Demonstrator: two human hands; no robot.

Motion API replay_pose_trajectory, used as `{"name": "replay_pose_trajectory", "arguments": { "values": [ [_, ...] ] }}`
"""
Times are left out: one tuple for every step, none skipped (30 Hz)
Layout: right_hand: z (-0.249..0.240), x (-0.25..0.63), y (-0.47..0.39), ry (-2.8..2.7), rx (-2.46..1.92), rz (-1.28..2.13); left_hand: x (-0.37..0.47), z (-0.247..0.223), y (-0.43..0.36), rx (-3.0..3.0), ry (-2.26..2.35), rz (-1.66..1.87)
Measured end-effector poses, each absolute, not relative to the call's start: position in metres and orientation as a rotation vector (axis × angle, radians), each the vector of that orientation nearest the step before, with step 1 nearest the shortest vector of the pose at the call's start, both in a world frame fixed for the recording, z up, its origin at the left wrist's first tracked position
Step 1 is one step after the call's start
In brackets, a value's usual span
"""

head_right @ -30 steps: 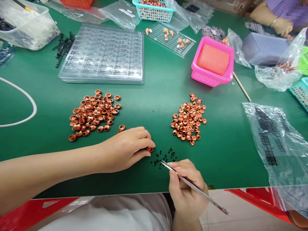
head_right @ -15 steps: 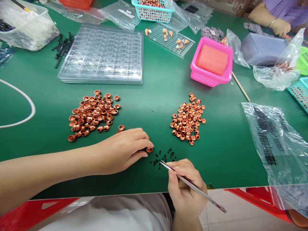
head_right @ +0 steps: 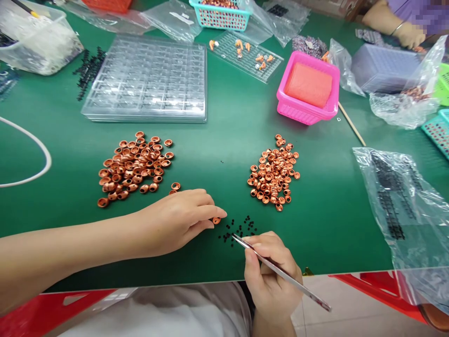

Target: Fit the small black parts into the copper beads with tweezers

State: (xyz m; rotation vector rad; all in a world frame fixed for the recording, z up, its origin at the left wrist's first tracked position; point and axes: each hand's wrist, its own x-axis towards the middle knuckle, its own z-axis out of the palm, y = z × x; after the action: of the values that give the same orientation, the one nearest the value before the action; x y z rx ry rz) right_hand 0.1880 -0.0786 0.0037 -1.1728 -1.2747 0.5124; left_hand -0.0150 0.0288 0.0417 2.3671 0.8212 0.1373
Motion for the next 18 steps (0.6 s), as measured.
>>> {"name": "replay_pose_trajectory", "arguments": {
  "values": [
    [0.004,0.188,-0.079,-1.278,-1.173,0.511,-0.015,0.041,0.029,2.369,0.811,0.138],
    [0.004,0.189,-0.079,-1.284,-1.176,0.503,-0.015,0.041,0.03,2.37,0.805,0.141],
    [0.004,0.189,-0.079,-1.289,-1.182,0.492,-0.015,0.04,0.031,2.37,0.804,0.141],
    [0.004,0.189,-0.079,-1.294,-1.191,0.483,-0.014,0.04,0.031,2.366,0.807,0.139],
    [0.003,0.189,-0.078,-1.295,-1.199,0.477,-0.014,0.04,0.032,2.357,0.815,0.132],
    [0.003,0.189,-0.078,-1.291,-1.207,0.468,-0.014,0.041,0.033,2.346,0.824,0.121],
    [0.003,0.188,-0.078,-1.284,-1.213,0.463,-0.014,0.041,0.035,2.334,0.832,0.113],
    [0.003,0.188,-0.078,-1.278,-1.216,0.459,-0.014,0.041,0.036,2.324,0.839,0.108],
    [0.002,0.187,-0.078,-1.273,-1.216,0.459,-0.014,0.04,0.037,2.318,0.843,0.112],
    [0.002,0.186,-0.078,-1.27,-1.213,0.465,-0.015,0.04,0.038,2.315,0.844,0.123],
    [0.003,0.186,-0.078,-1.266,-1.206,0.471,-0.015,0.039,0.038,2.314,0.844,0.145],
    [0.003,0.186,-0.078,-1.259,-1.195,0.477,-0.015,0.038,0.039,2.312,0.842,0.177],
    [0.004,0.186,-0.078,-1.245,-1.182,0.482,-0.016,0.037,0.038,2.308,0.84,0.218],
    [0.005,0.187,-0.079,-1.227,-1.17,0.482,-0.016,0.036,0.037,2.298,0.844,0.259],
    [0.006,0.189,-0.079,-1.213,-1.163,0.477,-0.017,0.035,0.036,2.288,0.852,0.301],
    [0.008,0.192,-0.08,-1.2,-1.163,0.462,-0.017,0.034,0.035,2.279,0.868,0.341],
    [0.009,0.196,-0.081,-1.187,-1.17,0.438,-0.017,0.034,0.033,2.273,0.887,0.376],
    [0.01,0.2,-0.082,-1.181,-1.182,0.409,-0.017,0.034,0.032,2.268,0.901,0.408]
  ]
}}
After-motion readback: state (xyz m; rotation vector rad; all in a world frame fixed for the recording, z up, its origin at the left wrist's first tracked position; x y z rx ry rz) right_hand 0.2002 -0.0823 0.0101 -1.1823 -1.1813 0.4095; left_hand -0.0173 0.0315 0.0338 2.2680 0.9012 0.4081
